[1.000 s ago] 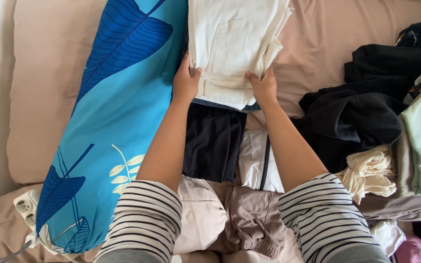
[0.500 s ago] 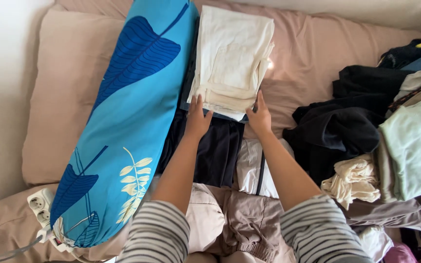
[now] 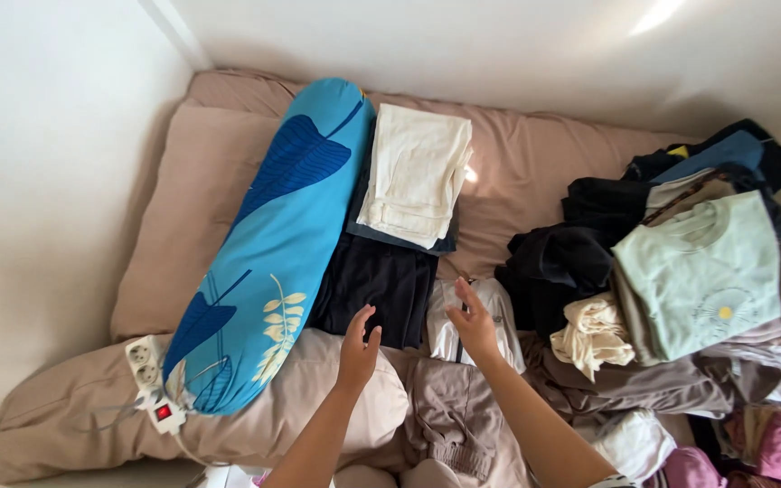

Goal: Organizing and stacking folded clothes from a bed into a closet.

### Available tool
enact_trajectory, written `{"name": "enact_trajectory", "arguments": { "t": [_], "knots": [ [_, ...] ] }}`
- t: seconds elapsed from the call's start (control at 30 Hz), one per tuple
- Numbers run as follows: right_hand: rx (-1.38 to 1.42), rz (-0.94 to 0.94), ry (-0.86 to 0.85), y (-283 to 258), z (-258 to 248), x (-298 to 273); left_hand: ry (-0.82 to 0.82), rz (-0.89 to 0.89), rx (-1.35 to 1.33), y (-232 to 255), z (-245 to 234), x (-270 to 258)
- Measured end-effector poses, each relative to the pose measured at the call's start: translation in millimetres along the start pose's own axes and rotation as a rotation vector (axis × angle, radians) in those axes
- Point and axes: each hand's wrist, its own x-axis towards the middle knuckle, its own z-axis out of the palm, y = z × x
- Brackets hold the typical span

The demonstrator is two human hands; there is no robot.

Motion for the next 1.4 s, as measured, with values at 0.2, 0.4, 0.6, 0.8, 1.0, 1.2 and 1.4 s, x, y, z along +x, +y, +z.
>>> {"name": "enact_trajectory", "arguments": {
  "t": [0.2,0.4,0.6,0.8,1.0,1.2,1.4],
  "knots": [
    [-0.012,0.040,-0.025,-84.5,-22.2,-80.8,0.032,0.139,0.043,66.7,-0.5,-47.6],
    [0.099,0.058,-0.047,-144.5,-55.5,-156.7,0.000,0.210,-0.002,144.4,-6.6,-115.3],
    [0.139,-0.069,-0.078,-175.2,-97.8,-202.5,0.020,0.271,-0.087,164.0,-12.3,-180.2],
    [0.137,-0.153,-0.046,-188.9,-117.6,-247.0,0.007,0.365,-0.056,187.7,-50.2,-218.5],
    [0.180,-0.156,0.102,-233.5,-112.2,-317.3,-0.059,0.396,-0.156,207.1,-81.2,-235.7],
    [0.183,-0.144,0.157,-234.6,-91.2,-373.7,-0.131,0.385,-0.139,225.2,-116.9,-286.2],
    [0.204,-0.174,0.210,-240.2,-93.5,-441.2,-0.217,0.366,-0.149,190.8,-109.2,-307.1]
  ]
}}
